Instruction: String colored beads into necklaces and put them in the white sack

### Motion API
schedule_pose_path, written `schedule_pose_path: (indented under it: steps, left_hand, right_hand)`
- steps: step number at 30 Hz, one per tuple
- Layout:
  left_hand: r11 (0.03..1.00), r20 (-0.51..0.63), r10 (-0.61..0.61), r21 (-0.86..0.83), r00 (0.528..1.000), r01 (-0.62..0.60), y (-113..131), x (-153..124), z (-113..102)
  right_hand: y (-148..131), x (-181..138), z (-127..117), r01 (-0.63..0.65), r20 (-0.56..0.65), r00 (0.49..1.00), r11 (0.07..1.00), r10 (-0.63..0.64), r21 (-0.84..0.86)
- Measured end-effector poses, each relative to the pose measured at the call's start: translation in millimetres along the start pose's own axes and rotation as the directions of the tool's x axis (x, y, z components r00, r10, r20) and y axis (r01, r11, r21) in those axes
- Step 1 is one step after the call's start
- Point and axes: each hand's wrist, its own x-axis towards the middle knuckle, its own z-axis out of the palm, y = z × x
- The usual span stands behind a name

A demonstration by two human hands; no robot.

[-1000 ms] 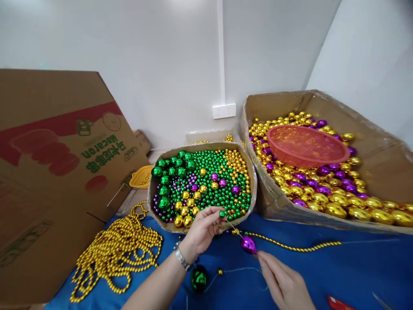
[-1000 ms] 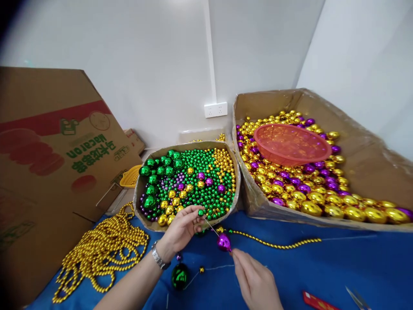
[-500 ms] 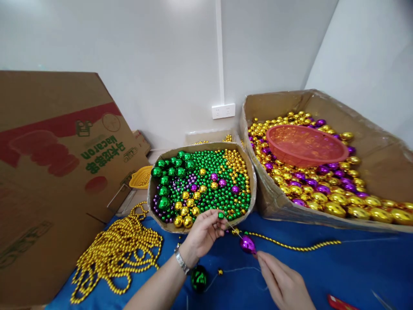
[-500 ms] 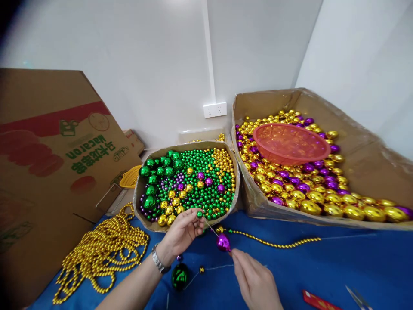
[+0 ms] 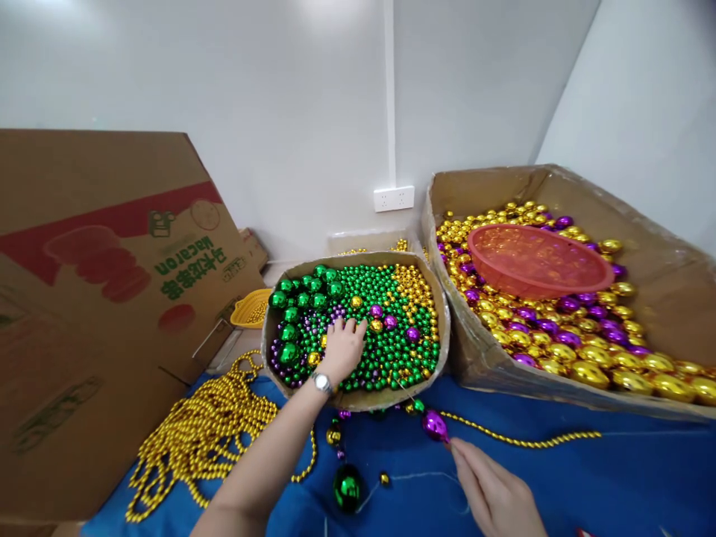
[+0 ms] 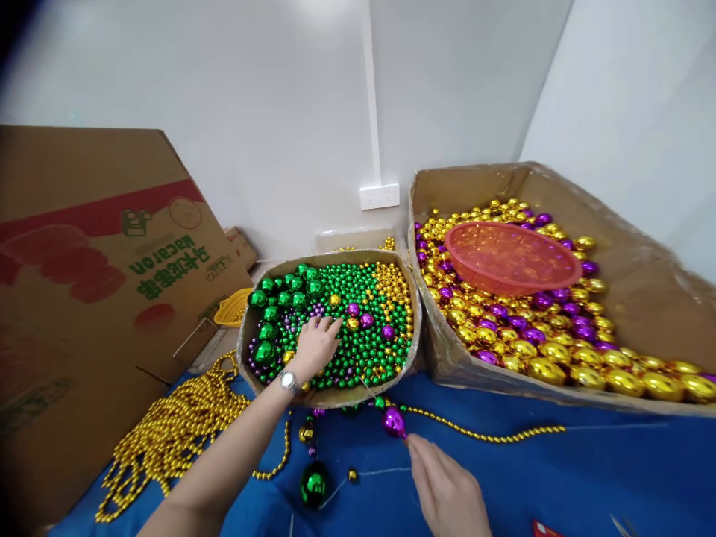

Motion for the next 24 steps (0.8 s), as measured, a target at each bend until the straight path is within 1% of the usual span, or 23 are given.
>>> schedule_pose_path:
  steps: [2,4,5,6,7,8,9,10,11,12,13,14,15,17,24]
  left_hand:
    - [0.999,0.005,-0.009,-0.051,1.0,0.009,-4.9,11.0,-1.1]
    - [0.995,-0.002,-0.007,-0.096,1.0,0.006,-2.5,10.6,-1.6]
    - [0.989,-0.001,-0.011,-0.148,1.0,0.011,0.9,6.6,-1.5]
    - [0.964,0.021,-0.03,-0.264,0.999,0.035,5.2,0.5,-1.2]
    - [0.894,0.072,-0.063,-0.438,0.995,0.089,10.0,-7.0,-0.6]
    - [0.752,0.151,-0.101,-0.636,0.983,0.175,15.0,-15.4,0.4]
    - [0.533,0.245,-0.127,-0.8,0.961,0.275,19.8,-24.0,1.8]
    - [0.282,0.333,-0.138,-0.89,0.933,0.359,24.3,-32.2,3.5]
    - [0.063,0.396,-0.145,-0.911,0.907,0.408,28.4,-39.7,5.4]
    - [-0.078,0.429,-0.16,-0.903,0.889,0.422,31.9,-46.2,7.4]
    - [-0.166,0.443,-0.182,-0.894,0.878,0.417,34.9,-51.5,9.2]
    - [-0.219,0.448,-0.201,-0.887,0.871,0.406,37.4,-55.6,10.8]
    - [-0.251,0.449,-0.216,-0.884,0.867,0.395,39.4,-58.6,12.0]
    - [-0.274,0.445,-0.229,-0.883,0.866,0.381,42.5,-61.8,13.1]
    - [-0.251,0.428,-0.239,-0.894,0.872,0.37,51.3,-65.0,11.7]
  right_hand:
    - [-1.0,1.0,-0.4,-0.01,0.007,1.0,1.0,0.01,0.017]
    - [-2.3,1.7,-1.4,-0.027,0.02,0.999,0.999,0.026,0.042]
    - [-2.9,2.0,-2.2,-0.039,0.025,0.999,0.998,0.038,0.055]
    - [-3.6,2.2,-2.9,-0.055,0.032,0.998,0.996,0.053,0.069]
    - [-4.3,2.5,-3.6,-0.07,0.038,0.997,0.994,0.067,0.079]
    - [-5.2,2.9,-4.0,-0.083,0.04,0.996,0.993,0.079,0.086]
    - [-6.1,3.3,-4.2,-0.09,0.042,0.995,0.992,0.087,0.088]
    - [-7.2,3.8,-4.2,-0.093,0.046,0.995,0.992,0.089,0.088]
    - [-8.3,4.2,-3.8,-0.088,0.044,0.995,0.992,0.085,0.09]
    - [-9.4,4.5,-3.1,-0.082,0.046,0.996,0.992,0.078,0.092]
    - [-10.5,4.7,-2.3,-0.075,0.048,0.996,0.993,0.07,0.097]
    - [-11.4,4.7,-1.4,-0.067,0.051,0.997,0.992,0.063,0.102]
    - [-12.0,4.5,-0.6,-0.061,0.054,0.997,0.992,0.055,0.106]
    - [-12.5,3.8,0.6,-0.055,0.063,0.997,0.993,0.049,0.106]
    - [-11.7,0.4,1.4,-0.045,0.072,0.997,0.996,0.039,0.081]
